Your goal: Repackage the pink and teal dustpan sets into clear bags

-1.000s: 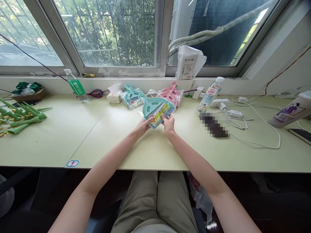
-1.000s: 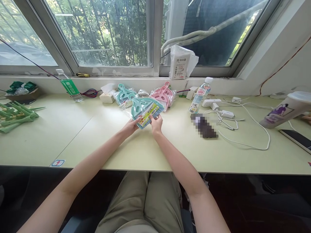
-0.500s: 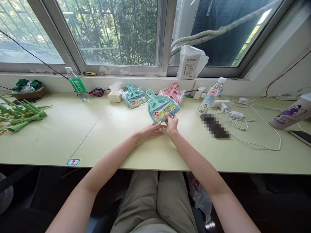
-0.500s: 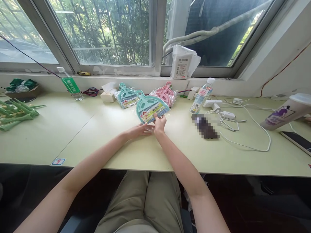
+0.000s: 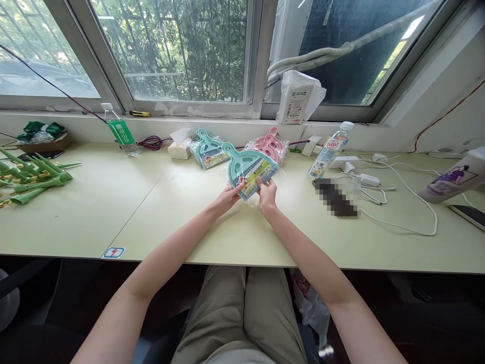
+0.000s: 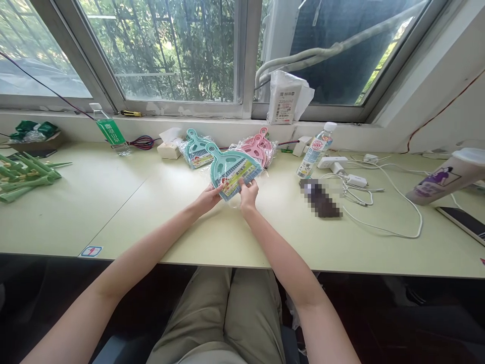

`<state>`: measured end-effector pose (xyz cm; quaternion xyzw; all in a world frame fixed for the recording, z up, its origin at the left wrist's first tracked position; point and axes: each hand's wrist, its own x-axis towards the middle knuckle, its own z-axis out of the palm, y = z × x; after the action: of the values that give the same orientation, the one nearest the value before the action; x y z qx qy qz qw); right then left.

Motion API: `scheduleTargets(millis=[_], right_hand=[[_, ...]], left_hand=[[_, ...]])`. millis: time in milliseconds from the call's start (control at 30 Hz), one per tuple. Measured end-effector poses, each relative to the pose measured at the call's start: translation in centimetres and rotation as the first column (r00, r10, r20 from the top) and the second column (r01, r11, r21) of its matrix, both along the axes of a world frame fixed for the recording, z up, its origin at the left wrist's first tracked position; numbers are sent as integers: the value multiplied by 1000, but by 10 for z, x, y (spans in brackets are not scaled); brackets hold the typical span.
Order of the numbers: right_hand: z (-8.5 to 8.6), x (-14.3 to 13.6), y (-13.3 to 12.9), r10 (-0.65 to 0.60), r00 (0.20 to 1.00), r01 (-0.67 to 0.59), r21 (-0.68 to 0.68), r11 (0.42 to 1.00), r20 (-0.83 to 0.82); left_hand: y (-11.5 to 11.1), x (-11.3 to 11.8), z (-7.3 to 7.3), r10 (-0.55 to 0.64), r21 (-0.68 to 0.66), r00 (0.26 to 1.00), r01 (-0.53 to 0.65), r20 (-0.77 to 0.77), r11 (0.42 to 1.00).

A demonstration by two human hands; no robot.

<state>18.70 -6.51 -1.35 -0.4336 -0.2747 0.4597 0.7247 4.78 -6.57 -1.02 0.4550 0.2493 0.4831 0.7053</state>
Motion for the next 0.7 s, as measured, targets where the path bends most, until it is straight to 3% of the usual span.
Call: scheduleTargets(millis=[167, 400, 700], right_hand=[[-1, 2, 2, 17, 1000, -17, -1, 1000, 9], [-4, 0, 6, 162, 986, -162, -1, 987, -24], [1, 2, 4, 255, 963, -256, 2, 967, -85]], left_hand=[[0, 2, 0, 41, 18, 999, -41, -27, 999], [3, -2, 1, 224, 26, 965, -222, -137, 975], [5, -2, 1, 269, 57, 946, -263, -178, 963]])
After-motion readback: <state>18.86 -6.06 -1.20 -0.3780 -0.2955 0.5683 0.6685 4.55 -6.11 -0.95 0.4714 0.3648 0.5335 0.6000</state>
